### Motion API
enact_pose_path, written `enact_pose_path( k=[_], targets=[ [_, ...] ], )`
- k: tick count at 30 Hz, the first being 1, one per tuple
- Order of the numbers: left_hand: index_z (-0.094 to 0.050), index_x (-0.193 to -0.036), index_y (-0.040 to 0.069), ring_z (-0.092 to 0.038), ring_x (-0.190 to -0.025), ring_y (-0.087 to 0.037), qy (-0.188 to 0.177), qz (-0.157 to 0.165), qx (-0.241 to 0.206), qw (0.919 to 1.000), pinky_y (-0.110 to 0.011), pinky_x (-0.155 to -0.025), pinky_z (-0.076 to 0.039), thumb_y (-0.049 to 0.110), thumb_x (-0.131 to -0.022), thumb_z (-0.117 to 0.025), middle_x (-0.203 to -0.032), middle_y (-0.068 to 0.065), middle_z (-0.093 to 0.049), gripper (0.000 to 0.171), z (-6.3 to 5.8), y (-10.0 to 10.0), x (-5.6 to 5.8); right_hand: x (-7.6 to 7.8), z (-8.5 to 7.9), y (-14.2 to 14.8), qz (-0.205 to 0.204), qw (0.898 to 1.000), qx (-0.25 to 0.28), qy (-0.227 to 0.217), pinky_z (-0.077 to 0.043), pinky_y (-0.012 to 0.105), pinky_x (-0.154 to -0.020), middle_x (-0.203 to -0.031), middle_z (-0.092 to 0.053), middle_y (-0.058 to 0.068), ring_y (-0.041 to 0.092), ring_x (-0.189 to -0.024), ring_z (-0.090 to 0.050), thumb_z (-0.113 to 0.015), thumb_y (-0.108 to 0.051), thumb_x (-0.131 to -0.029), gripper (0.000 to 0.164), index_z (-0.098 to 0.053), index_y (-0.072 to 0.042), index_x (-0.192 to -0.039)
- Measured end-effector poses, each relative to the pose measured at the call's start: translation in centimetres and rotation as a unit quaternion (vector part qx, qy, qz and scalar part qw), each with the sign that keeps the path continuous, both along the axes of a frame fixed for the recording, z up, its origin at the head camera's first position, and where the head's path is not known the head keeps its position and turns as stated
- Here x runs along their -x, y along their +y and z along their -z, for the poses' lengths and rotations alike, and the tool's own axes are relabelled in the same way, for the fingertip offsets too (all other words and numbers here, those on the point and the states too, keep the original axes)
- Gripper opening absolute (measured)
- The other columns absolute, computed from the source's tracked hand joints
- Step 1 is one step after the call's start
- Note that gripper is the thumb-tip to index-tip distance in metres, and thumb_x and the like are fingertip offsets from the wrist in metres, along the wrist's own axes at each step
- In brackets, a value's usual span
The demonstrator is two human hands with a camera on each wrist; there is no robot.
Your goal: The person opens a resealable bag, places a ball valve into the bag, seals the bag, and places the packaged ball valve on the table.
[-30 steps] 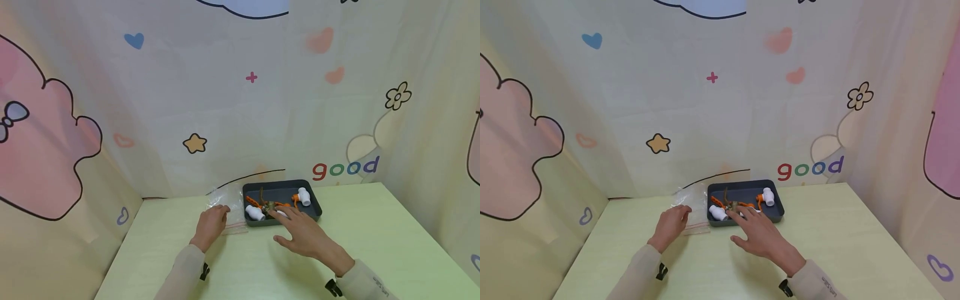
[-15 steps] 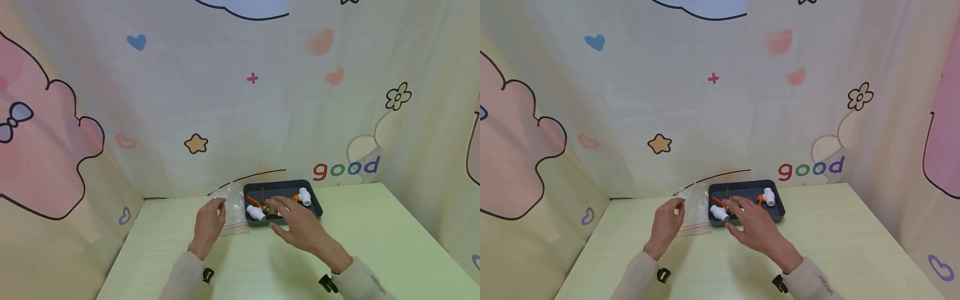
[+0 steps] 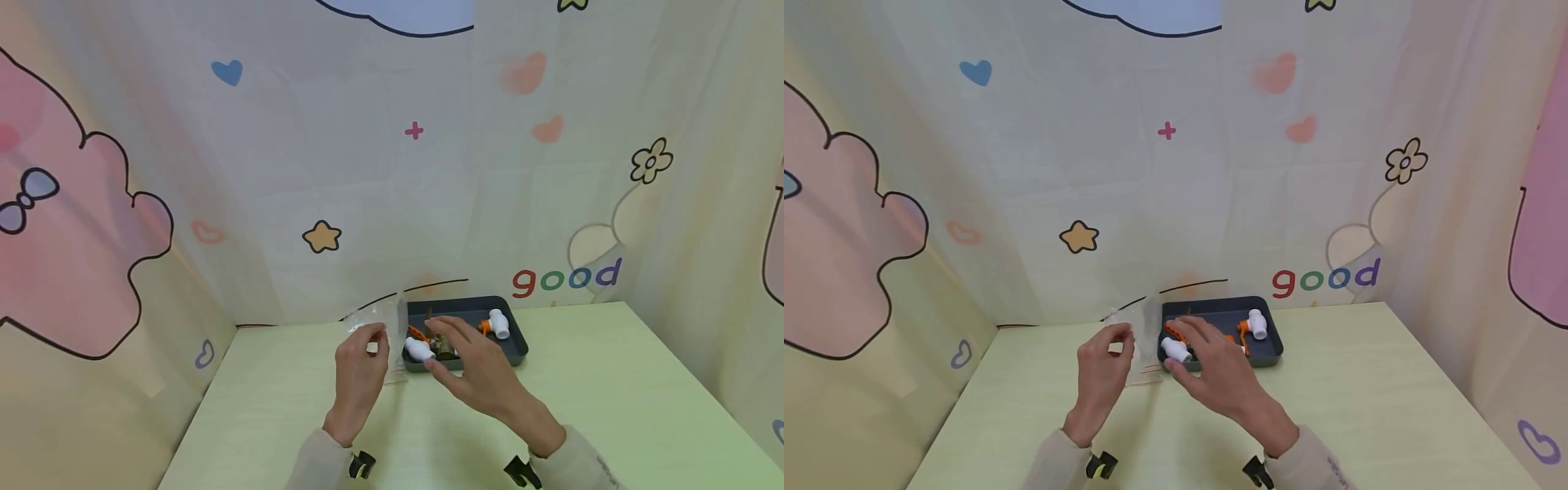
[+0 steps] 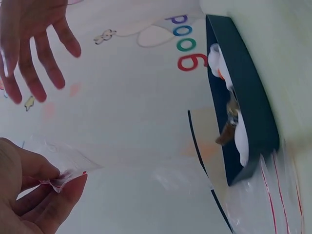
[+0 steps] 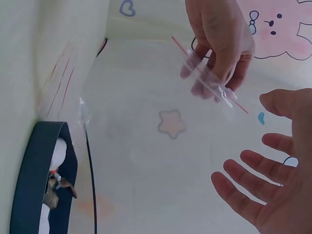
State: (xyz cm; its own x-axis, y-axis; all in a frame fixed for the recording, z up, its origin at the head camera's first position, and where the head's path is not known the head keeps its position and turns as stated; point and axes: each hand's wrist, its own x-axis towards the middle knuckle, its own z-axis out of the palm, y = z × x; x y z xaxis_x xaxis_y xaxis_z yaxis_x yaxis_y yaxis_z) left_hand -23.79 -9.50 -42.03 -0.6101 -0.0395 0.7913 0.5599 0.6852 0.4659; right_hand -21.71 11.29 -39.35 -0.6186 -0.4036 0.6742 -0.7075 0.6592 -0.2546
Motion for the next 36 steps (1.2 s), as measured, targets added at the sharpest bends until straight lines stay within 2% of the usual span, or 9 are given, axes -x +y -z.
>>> enact_pose_path(
  k=[10, 18, 23, 29, 33, 36],
  targets=[
    [-0.072, -0.098, 0.005, -0.070, -0.078, -0.014, -0.001, 0.051, -0.056, 0.9971, -0.015, -0.058, -0.054, -0.001, -0.086, -0.069, -0.088, -0.006, -0.073, 0.013, -0.8, 2.6, -1.2, -0.5, -0.4, -0.8, 0.005, 0.999, 0.037, -0.022, -0.058, 0.036, -0.081, -0.131, -0.060, 0.004, 0.019, -0.105, -0.067, -0.076, -0.031, -0.084, 0.055, -0.057, -0.013, -0.132],
    [-0.071, -0.099, 0.004, -0.069, -0.075, -0.012, 0.004, 0.076, -0.058, 0.9954, -0.014, -0.059, -0.054, -0.001, -0.088, -0.067, -0.086, -0.005, -0.071, 0.014, -0.8, 4.0, -2.0, -0.6, 0.0, -0.8, 0.025, 0.999, 0.027, -0.010, -0.058, 0.034, -0.077, -0.129, -0.061, 0.005, 0.019, -0.100, -0.068, -0.084, -0.033, -0.076, 0.066, -0.057, -0.013, -0.132],
    [-0.071, -0.100, 0.004, -0.069, -0.074, -0.012, -0.001, 0.098, -0.059, 0.9935, -0.014, -0.060, -0.054, -0.001, -0.087, -0.068, -0.087, -0.005, -0.071, 0.014, -0.5, 4.4, -2.4, -0.6, 0.2, -0.7, 0.025, 0.999, 0.035, -0.016, -0.058, 0.029, -0.074, -0.126, -0.062, 0.005, 0.017, -0.094, -0.068, -0.084, -0.024, -0.075, 0.064, -0.057, -0.013, -0.132],
    [-0.071, -0.100, 0.005, -0.070, -0.077, -0.013, 0.004, 0.127, -0.063, 0.9899, -0.014, -0.063, -0.055, 0.000, -0.087, -0.070, -0.089, -0.005, -0.072, 0.014, -0.5, 4.9, -2.6, -0.6, 0.5, -0.6, 0.027, 0.997, 0.068, -0.017, -0.056, 0.021, -0.063, -0.112, -0.066, 0.006, 0.014, -0.082, -0.067, -0.078, -0.010, -0.080, 0.046, -0.060, -0.009, -0.122],
    [-0.070, -0.098, 0.005, -0.069, -0.077, -0.012, 0.018, 0.127, -0.049, 0.9905, -0.014, -0.064, -0.055, -0.001, -0.086, -0.070, -0.088, -0.005, -0.072, 0.014, -0.4, 4.9, -2.6, -0.5, 0.7, -0.6, 0.034, 0.995, 0.093, 0.002, -0.056, 0.020, -0.059, -0.095, -0.066, 0.005, 0.012, -0.074, -0.066, -0.076, -0.002, -0.080, 0.028, -0.064, -0.007, -0.105],
    [-0.069, -0.099, 0.005, -0.069, -0.078, -0.012, 0.018, 0.119, -0.037, 0.9920, -0.014, -0.065, -0.055, -0.003, -0.084, -0.070, -0.090, -0.005, -0.071, 0.017, -0.2, 4.8, -2.6, -0.3, 0.8, -0.4, 0.048, 0.994, 0.097, 0.026, -0.054, 0.017, -0.057, -0.086, -0.064, 0.003, 0.010, -0.070, -0.065, -0.076, 0.001, -0.079, 0.021, -0.065, -0.007, -0.095]
  ],
)
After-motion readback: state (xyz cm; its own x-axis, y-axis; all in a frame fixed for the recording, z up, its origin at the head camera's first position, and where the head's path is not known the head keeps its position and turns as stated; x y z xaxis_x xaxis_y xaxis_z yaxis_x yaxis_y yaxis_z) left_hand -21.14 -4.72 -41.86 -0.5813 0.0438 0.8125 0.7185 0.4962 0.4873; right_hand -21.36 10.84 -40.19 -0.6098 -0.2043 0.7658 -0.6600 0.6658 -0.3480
